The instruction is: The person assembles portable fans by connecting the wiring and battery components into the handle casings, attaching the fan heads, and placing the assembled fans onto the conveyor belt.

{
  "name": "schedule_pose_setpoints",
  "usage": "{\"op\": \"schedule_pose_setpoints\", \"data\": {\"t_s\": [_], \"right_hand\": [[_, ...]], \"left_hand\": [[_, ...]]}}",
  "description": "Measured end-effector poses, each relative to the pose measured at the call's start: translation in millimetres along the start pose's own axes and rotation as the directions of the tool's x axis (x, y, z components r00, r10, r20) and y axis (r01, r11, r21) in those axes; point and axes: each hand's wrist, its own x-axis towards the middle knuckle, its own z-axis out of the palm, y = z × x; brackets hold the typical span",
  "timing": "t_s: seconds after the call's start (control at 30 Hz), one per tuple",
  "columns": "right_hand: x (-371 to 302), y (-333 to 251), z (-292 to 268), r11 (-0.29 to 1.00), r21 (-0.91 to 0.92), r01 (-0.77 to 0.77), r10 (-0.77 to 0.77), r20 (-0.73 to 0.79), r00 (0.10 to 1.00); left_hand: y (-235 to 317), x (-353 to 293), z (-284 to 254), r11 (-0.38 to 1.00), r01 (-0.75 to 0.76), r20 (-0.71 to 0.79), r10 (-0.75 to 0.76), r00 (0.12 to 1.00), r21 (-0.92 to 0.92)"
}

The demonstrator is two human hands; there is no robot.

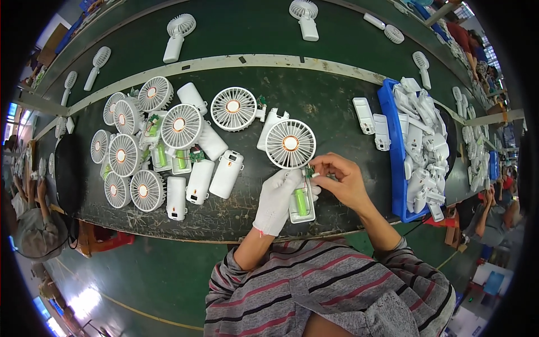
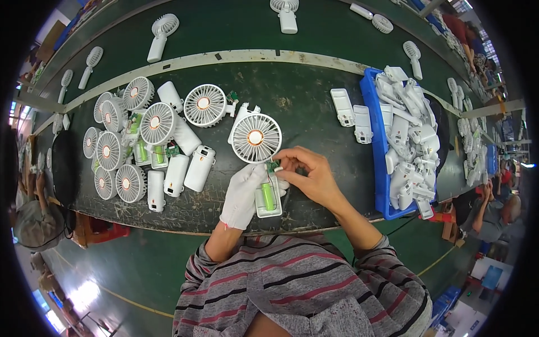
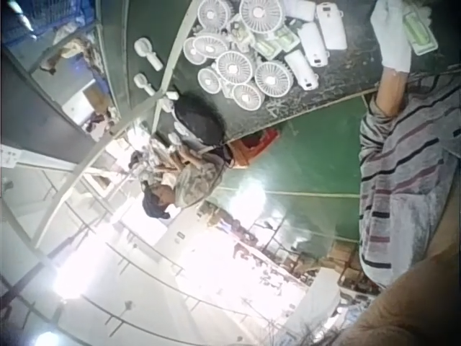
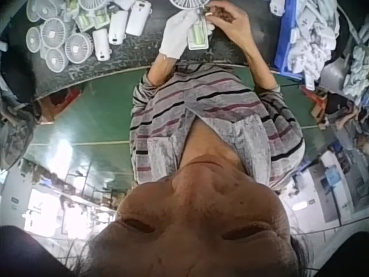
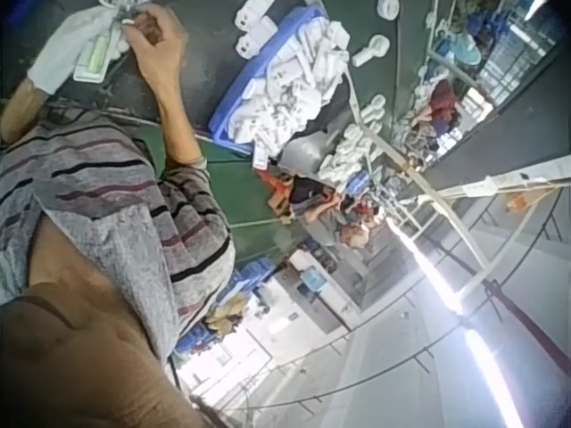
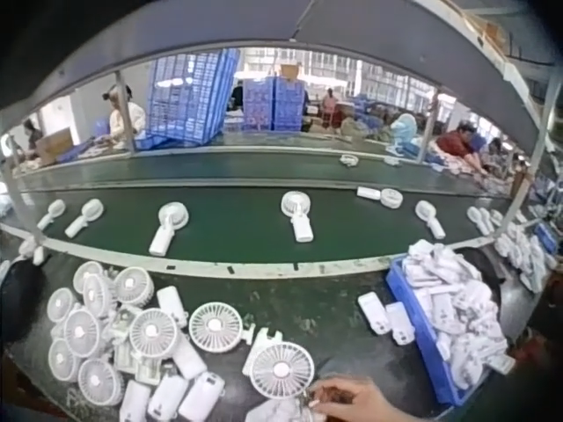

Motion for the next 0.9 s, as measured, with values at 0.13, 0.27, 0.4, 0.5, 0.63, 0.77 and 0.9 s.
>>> {"op": "schedule_pose_setpoints", "data": {"t_s": [0.13, 0.27, 0.4, 0.5, 0.63, 0.77, 0.9], "right_hand": [[0.8, 5.9, 9.4, 0.97, -0.178, 0.163, -0.187, -0.126, 0.974], [-7.5, 4.0, 16.4, 0.888, -0.399, 0.229, -0.349, -0.257, 0.901], [-5.3, 11.4, 11.5, 0.838, -0.433, 0.331, -0.435, -0.166, 0.885], [-6.7, 4.6, 12.2, 0.797, -0.469, 0.381, -0.469, -0.082, 0.879], [-7.7, 1.5, 18.8, 0.734, -0.521, 0.436, -0.497, 0.028, 0.868], [-16.1, 6.0, 15.8, 0.8, -0.514, 0.31, -0.404, -0.08, 0.911], [-18.2, 0.2, 15.8, 0.84, -0.469, 0.274, -0.357, -0.097, 0.929]], "left_hand": [[-5.5, 2.4, 2.5, 0.999, 0.023, 0.002, -0.023, 1.0, -0.027], [-5.6, 6.9, 3.9, 0.998, 0.03, 0.021, -0.029, 0.999, -0.063], [-8.2, 20.3, 0.3, 0.996, 0.042, -0.026, -0.045, 0.999, -0.084], [-3.7, 21.0, 0.9, 0.997, 0.007, -0.018, -0.008, 1.0, -0.075], [0.1, 6.0, -11.9, 0.572, -0.482, 0.191, 0.493, 0.849, 0.664], [-20.5, 27.7, -5.2, 0.987, -0.107, 0.043, 0.102, 0.994, 0.122], [-22.2, 32.4, -5.7, 0.95, -0.156, 0.087, 0.137, 0.987, 0.271]]}}
